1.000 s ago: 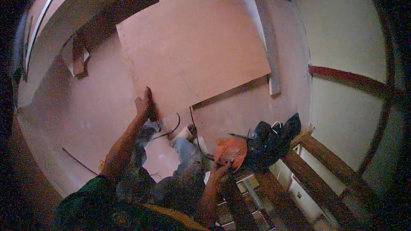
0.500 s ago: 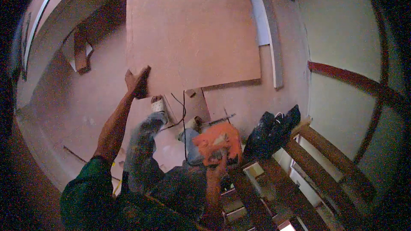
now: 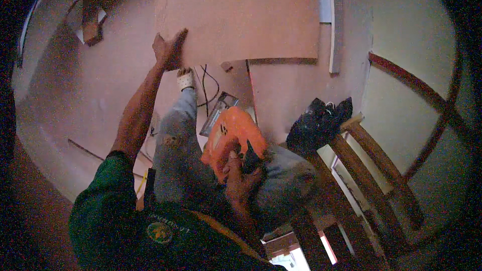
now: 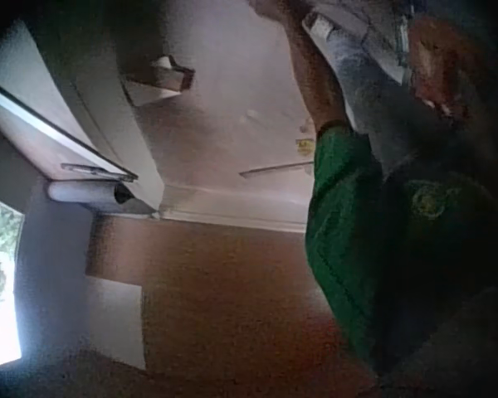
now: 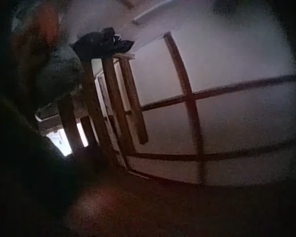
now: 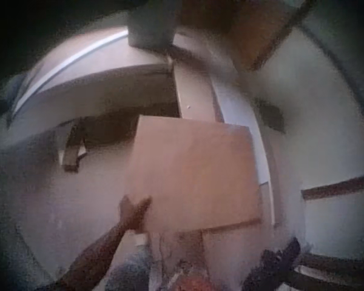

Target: The person marks a line on a wooden board using a straight edge and a pencil, then cuts the board along the line using a jigsaw.

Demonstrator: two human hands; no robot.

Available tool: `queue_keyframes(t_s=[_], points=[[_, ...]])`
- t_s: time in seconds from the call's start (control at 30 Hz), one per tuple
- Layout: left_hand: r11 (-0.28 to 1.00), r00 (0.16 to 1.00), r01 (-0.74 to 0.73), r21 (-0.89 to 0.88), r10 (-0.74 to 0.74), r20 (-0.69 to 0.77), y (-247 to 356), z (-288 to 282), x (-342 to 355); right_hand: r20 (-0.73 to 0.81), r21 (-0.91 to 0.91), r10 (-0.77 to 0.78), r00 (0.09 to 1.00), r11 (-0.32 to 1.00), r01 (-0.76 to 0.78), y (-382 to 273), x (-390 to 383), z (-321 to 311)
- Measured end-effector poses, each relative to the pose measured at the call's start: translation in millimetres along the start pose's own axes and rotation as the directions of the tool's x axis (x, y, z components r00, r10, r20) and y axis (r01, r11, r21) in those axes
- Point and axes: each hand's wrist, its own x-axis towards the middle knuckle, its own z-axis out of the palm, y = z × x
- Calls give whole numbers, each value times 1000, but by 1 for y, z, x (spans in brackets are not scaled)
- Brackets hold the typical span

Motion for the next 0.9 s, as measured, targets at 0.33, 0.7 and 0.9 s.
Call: queue_keyframes(t_s=[0.33, 0.7, 0.9], points=[[992, 994, 107, -66, -108, -12, -4, -6, -36, 3, -68, -174, 985, 982, 174, -13, -18, -4], [993, 999, 39, -110, -35, 36, -24, -28, -43, 359, -519, -333, 872, 705, 483, -41, 78, 18], [955, 953, 298, -10, -296, 69, 14, -24, -77, 447, -654, 59, 892, 703, 281, -45, 185, -26]])
